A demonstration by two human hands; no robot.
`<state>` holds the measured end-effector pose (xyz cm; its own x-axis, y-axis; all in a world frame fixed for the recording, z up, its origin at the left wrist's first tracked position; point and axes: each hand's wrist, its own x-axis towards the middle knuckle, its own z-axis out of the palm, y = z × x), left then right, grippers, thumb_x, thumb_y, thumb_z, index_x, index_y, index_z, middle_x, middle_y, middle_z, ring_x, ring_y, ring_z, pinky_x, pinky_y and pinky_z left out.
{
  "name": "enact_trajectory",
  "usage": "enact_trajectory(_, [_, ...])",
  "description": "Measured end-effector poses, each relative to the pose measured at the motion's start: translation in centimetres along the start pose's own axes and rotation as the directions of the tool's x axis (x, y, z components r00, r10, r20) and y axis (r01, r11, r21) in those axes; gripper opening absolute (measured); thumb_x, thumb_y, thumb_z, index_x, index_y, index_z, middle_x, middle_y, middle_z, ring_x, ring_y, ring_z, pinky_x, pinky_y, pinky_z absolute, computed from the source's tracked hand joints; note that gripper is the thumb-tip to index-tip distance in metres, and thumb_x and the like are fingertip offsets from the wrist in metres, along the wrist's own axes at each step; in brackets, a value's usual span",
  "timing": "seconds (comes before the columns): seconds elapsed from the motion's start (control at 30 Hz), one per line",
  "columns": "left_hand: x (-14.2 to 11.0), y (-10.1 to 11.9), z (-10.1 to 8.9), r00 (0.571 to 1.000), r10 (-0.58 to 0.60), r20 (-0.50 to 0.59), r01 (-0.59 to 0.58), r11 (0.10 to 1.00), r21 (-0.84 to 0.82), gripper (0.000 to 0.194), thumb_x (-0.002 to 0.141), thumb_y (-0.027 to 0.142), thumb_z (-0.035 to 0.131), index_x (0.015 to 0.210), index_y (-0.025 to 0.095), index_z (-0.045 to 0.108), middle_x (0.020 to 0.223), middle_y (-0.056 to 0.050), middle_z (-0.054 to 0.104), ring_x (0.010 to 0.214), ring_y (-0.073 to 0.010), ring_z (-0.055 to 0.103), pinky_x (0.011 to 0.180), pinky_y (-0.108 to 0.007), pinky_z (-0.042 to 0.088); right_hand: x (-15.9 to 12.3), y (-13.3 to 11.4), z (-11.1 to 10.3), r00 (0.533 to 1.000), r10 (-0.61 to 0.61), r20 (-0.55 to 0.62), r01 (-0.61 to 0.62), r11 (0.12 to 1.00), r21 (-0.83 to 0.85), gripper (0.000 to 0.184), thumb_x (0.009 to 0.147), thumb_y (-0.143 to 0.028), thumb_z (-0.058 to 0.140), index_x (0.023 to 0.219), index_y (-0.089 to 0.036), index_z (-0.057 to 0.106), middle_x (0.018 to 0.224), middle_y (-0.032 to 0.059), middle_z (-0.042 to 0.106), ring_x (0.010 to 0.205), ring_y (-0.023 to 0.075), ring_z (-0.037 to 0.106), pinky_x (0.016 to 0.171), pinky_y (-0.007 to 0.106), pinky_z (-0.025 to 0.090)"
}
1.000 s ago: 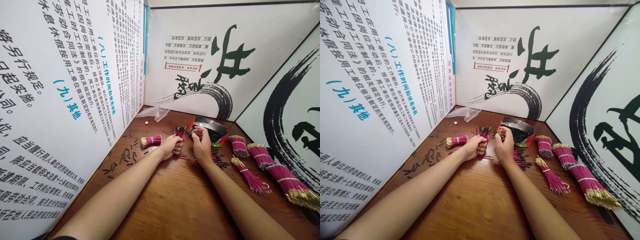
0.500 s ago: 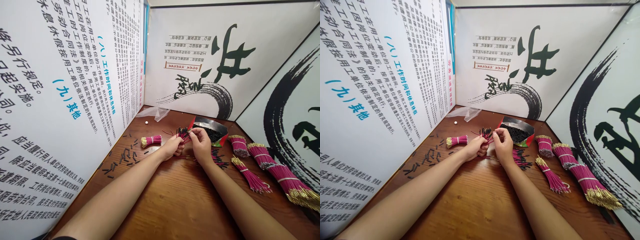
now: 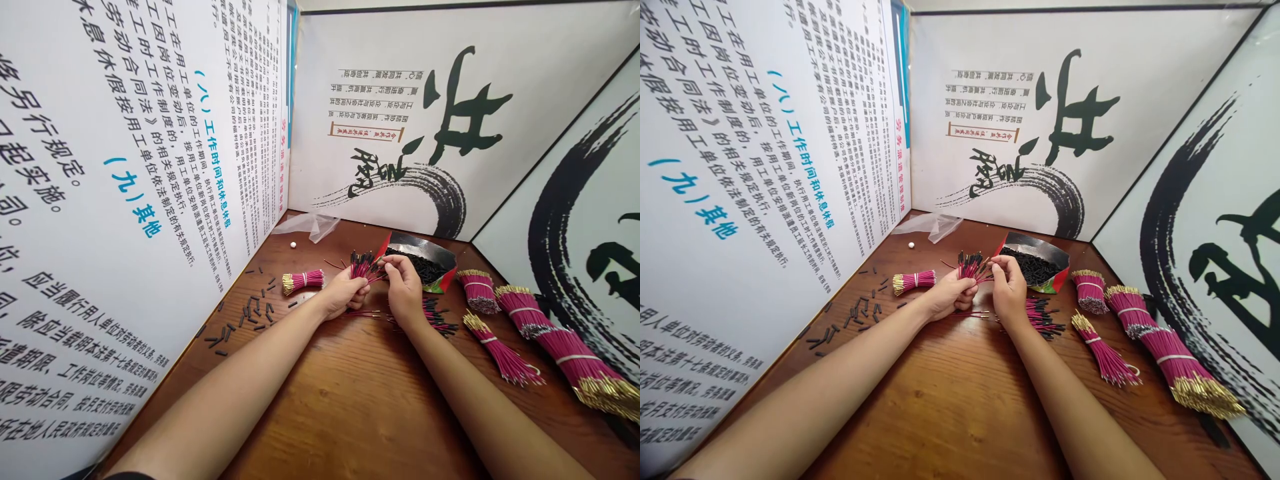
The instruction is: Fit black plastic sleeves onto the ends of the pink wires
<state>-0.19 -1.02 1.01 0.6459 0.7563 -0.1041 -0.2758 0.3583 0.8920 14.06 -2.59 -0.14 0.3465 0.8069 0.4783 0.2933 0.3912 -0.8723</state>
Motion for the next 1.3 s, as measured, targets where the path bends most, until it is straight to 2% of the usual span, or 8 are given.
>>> enact_trajectory(0.43, [0.5, -0.9, -0.6, 0.998, -0.009, 0.06, 0.008, 1.0, 0.022, 0.024, 0.084, 0.021, 0.053, 0.099, 0.024, 0.035, 0.068, 0.008, 0.039, 0.045, -0.0028, 0.023, 0.046, -0.013, 0.014, 2.3, -2.0, -2.7, 0.948, -0.043, -0.316, 0.033, 0.999, -0.037, 0.016, 0.08, -0.033, 0.049, 0.083, -0.02, 0.059, 0.08, 0.0014, 0.062, 0.08, 0.0169, 0.059, 0.079, 0.033, 0.045])
enact_trajectory(0.6, [0.1, -0.6, 0.2, 0.998, 0.04, 0.042, -0.051, 0.956, 0.29, 0.018, 0.088, 0.019, 0.046, 0.102, 0.022, 0.036, 0.07, 0.007, 0.041, 0.049, -0.0048, 0.029, 0.048, -0.015, 0.024, 1.0, -2.4, -6.0, 0.957, 0.009, -0.291, -0.035, 0.996, -0.087, 0.015, 0.078, -0.031, 0.053, 0.083, -0.019, 0.06, 0.077, 0.0011, 0.06, 0.076, 0.0168, 0.057, 0.075, 0.032, 0.044])
enact_trajectory(0.7, [-0.3, -0.1, 1.8, 0.986, 0.156, 0.056, -0.156, 0.756, 0.636, 0.013, 0.088, 0.015, 0.042, 0.101, 0.019, 0.04, 0.074, 0.003, 0.048, 0.061, -0.008, 0.041, 0.058, -0.02, 0.038, -1.4, -2.4, -8.3, 0.961, 0.048, -0.274, -0.079, 0.991, -0.106, 0.016, 0.08, -0.033, 0.054, 0.086, -0.02, 0.061, 0.08, 0.0014, 0.06, 0.077, 0.0174, 0.057, 0.075, 0.033, 0.043])
enact_trajectory(0.8, [-0.4, 0.3, 4.4, 0.986, 0.087, 0.142, -0.164, 0.357, 0.919, 0.02, 0.087, 0.016, 0.045, 0.107, 0.018, 0.042, 0.087, -0.004, 0.061, 0.075, -0.015, 0.056, 0.069, -0.027, 0.045, -3.4, -2.0, -10.1, 0.951, -0.002, -0.309, -0.059, 0.981, -0.187, 0.015, 0.08, -0.031, 0.053, 0.084, -0.019, 0.061, 0.079, 0.0016, 0.059, 0.078, 0.0175, 0.055, 0.077, 0.034, 0.042])
enact_trajectory(0.87, [-0.1, 0.1, 6.3, 0.98, -0.025, 0.199, -0.196, 0.092, 0.976, 0.029, 0.084, 0.016, 0.048, 0.113, 0.017, 0.041, 0.095, -0.011, 0.066, 0.08, -0.0217, 0.063, 0.07, -0.032, 0.048, -4.0, -1.7, -10.7, 0.94, -0.021, -0.342, -0.051, 0.979, -0.2, 0.015, 0.08, -0.031, 0.052, 0.083, -0.019, 0.06, 0.078, 0.0014, 0.058, 0.076, 0.0173, 0.054, 0.076, 0.034, 0.041])
enact_trajectory(0.97, [0.6, -0.9, 8.3, 0.962, -0.013, 0.273, -0.271, -0.175, 0.947, 0.028, 0.087, 0.017, 0.044, 0.115, 0.017, 0.042, 0.103, -0.015, 0.067, 0.09, -0.0273, 0.067, 0.075, -0.036, 0.05, -4.0, -1.2, -11.2, 0.938, -0.013, -0.346, -0.051, 0.983, -0.176, 0.015, 0.08, -0.032, 0.052, 0.084, -0.019, 0.06, 0.077, 0.0012, 0.057, 0.075, 0.0174, 0.054, 0.075, 0.033, 0.041])
enact_trajectory(1.1, [1.2, -2.5, 9.0, 0.965, 0.06, 0.255, -0.223, -0.327, 0.919, 0.024, 0.091, 0.017, 0.037, 0.115, 0.017, 0.044, 0.102, -0.013, 0.065, 0.092, -0.0265, 0.067, 0.075, -0.037, 0.052, -3.6, -0.8, -11.2, 0.941, 0.003, -0.339, -0.062, 0.985, -0.161, 0.016, 0.079, -0.032, 0.051, 0.083, -0.019, 0.059, 0.075, 0.0005, 0.056, 0.073, 0.0171, 0.053, 0.073, 0.033, 0.041])
enact_trajectory(1.3, [0.6, -2.4, 8.9, 0.983, 0.077, 0.166, -0.137, -0.29, 0.947, 0.032, 0.088, 0.027, 0.043, 0.119, 0.017, 0.043, 0.109, -0.012, 0.062, 0.099, -0.027, 0.065, 0.079, -0.038, 0.053, -3.5, -1.0, -11.1, 0.941, 0.016, -0.339, -0.079, 0.982, -0.174, 0.016, 0.079, -0.033, 0.05, 0.081, -0.02, 0.058, 0.073, 0.0002, 0.056, 0.072, 0.017, 0.053, 0.072, 0.032, 0.041])
